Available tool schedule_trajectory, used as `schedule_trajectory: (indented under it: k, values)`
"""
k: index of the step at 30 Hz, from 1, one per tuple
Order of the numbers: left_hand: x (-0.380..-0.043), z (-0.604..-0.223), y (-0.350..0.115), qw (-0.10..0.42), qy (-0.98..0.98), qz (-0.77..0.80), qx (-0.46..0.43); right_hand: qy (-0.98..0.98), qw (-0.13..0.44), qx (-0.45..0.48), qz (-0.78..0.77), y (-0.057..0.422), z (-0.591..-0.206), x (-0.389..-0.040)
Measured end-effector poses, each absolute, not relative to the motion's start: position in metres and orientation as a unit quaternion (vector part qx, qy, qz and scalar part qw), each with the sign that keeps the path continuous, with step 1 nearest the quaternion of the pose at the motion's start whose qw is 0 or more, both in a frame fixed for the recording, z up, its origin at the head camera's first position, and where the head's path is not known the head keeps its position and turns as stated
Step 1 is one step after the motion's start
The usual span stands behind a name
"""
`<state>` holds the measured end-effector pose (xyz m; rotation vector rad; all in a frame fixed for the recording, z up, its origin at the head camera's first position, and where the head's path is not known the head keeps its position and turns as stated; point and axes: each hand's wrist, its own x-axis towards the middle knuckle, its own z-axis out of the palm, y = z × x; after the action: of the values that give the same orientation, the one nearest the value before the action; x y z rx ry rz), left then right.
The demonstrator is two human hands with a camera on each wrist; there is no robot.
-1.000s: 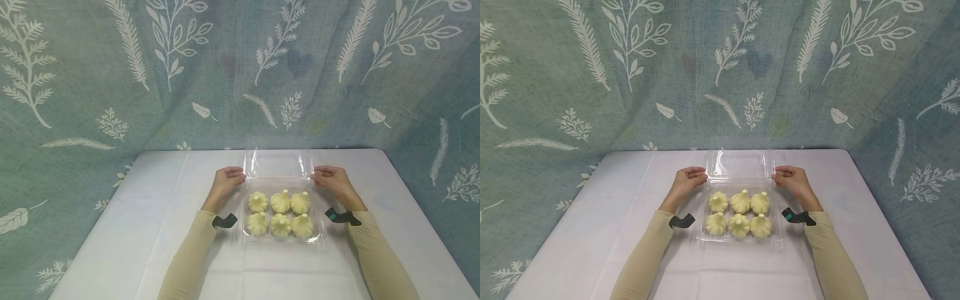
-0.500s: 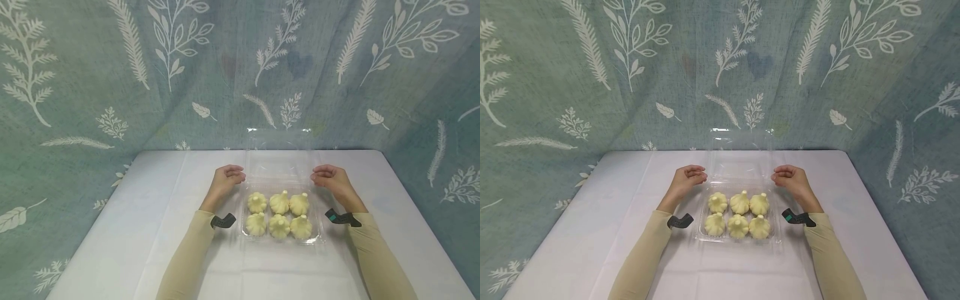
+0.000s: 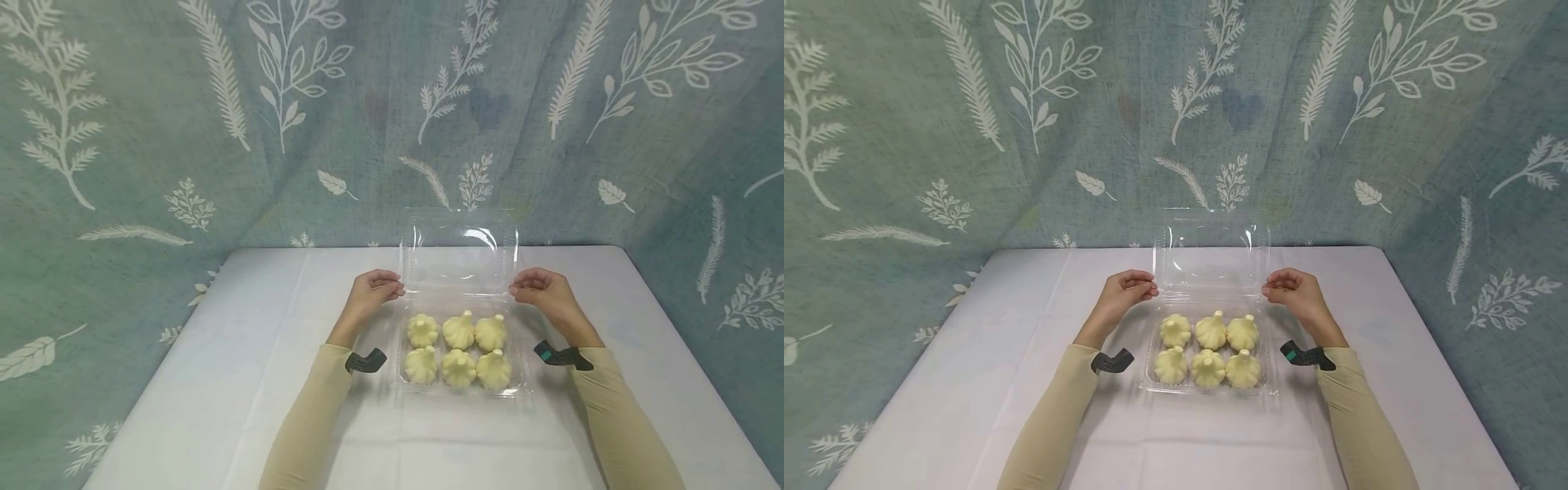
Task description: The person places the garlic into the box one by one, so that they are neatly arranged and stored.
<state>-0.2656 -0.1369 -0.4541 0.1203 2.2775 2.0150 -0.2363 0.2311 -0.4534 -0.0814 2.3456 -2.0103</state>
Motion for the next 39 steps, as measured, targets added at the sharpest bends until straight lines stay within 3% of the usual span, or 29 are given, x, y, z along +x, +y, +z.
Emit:
schedule_trajectory:
  k: [39]
  values:
    - [-0.244, -0.453, -0.153, 0.099, 0.775, 0.622, 0.061, 0.852, -0.032, -0.044, -0.521, 0.237, -0.452, -0.218]
